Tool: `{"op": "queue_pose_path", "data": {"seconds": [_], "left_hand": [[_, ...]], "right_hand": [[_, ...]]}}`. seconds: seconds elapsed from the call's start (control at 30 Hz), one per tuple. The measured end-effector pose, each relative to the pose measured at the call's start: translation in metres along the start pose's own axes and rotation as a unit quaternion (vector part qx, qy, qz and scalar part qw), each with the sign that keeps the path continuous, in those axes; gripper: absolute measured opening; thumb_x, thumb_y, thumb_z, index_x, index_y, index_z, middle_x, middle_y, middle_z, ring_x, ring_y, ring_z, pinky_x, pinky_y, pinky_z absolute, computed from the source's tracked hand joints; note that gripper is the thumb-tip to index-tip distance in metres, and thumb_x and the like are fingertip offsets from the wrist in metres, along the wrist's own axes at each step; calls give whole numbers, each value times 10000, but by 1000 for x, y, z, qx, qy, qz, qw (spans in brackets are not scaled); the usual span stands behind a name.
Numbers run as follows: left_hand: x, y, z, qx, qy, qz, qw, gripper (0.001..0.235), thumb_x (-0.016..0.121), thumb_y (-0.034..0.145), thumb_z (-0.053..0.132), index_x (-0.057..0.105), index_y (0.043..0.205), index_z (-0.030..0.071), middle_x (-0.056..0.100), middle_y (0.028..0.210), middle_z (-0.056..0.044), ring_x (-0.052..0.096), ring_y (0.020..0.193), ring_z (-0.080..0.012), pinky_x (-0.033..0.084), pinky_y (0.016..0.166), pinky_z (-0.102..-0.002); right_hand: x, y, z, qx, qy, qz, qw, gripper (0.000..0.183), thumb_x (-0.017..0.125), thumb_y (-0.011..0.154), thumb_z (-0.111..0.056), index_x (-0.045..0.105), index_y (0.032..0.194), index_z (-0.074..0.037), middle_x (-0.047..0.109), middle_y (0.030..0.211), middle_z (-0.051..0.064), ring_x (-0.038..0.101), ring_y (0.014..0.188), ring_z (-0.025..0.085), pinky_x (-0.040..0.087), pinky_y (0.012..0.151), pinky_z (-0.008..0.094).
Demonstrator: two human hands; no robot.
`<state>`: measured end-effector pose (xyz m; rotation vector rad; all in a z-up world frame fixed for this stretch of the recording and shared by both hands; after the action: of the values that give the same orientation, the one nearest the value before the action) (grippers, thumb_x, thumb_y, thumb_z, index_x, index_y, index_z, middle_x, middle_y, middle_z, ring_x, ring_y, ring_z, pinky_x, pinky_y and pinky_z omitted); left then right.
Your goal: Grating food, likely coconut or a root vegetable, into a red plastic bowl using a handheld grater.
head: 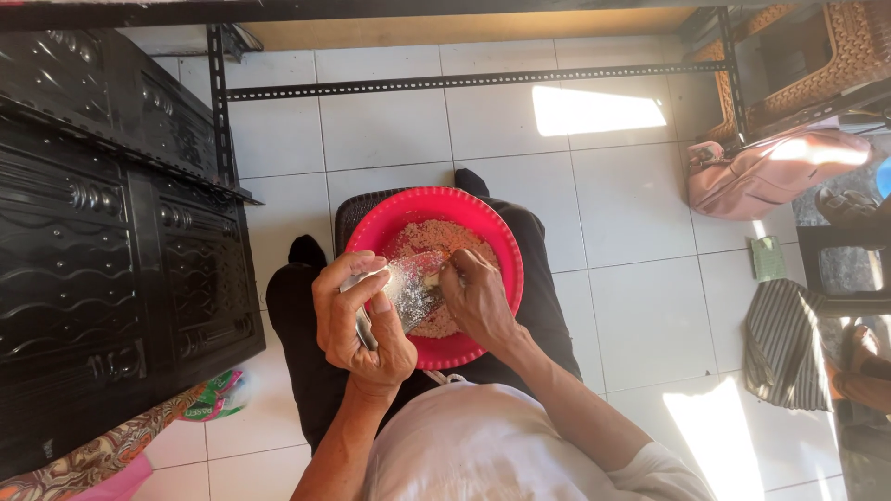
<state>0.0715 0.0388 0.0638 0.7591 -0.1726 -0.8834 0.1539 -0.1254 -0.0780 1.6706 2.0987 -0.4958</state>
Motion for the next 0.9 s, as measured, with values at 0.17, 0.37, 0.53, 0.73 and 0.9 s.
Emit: {"op": "queue_pose_path", "data": {"seconds": [0.17,0.37,0.53,0.73,0.9], "left_hand": [[1,1,1,-3,3,-3,1000,117,562,1031,67,627,1093,-7,628,1152,-175,658,1068,-288,567,932,-393],[0,0,-2,-11,-4,1,1000,117,555,1039,62,623,1096,-16,622,1158,-176,662,1079,-289,583,910,-376],[-1,-1,-4,-14,-13,5,1000,125,547,1044,62,629,1094,-19,613,1168,-185,676,1054,-276,596,922,-376],[2,-1,-3,-5,-16,2,1000,126,547,1037,66,628,1093,-13,611,1163,-182,666,1054,-278,587,916,-375],[3,2,-3,1,-12,3,1000,115,557,1031,59,626,1092,-10,619,1154,-171,657,1053,-281,567,867,-360]], "right_hand": [[-13,-8,-62,-66,63,-24,996,138,541,950,-68,602,889,40,595,841,187,610,773,309,495,696,436],[3,4,-21,-53,54,-11,997,151,510,946,-63,597,873,37,613,830,189,617,739,301,498,685,437],[12,14,28,56,-2,-5,998,199,501,959,-99,571,834,38,616,740,221,610,608,320,477,637,462],[4,12,19,5,6,18,1000,184,528,959,-108,568,857,39,627,805,243,617,674,329,473,649,474],[4,7,13,21,-3,-6,1000,239,555,986,-136,537,836,49,592,779,226,585,663,336,457,644,472]]}}
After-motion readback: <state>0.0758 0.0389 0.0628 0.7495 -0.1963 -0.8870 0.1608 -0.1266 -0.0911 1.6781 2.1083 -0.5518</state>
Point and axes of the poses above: each hand's wrist, its own y-axis towards the middle knuckle, its own x-axis out of the palm, z = x × y, the point moved 10 cm from there along y, towards the middle knuckle
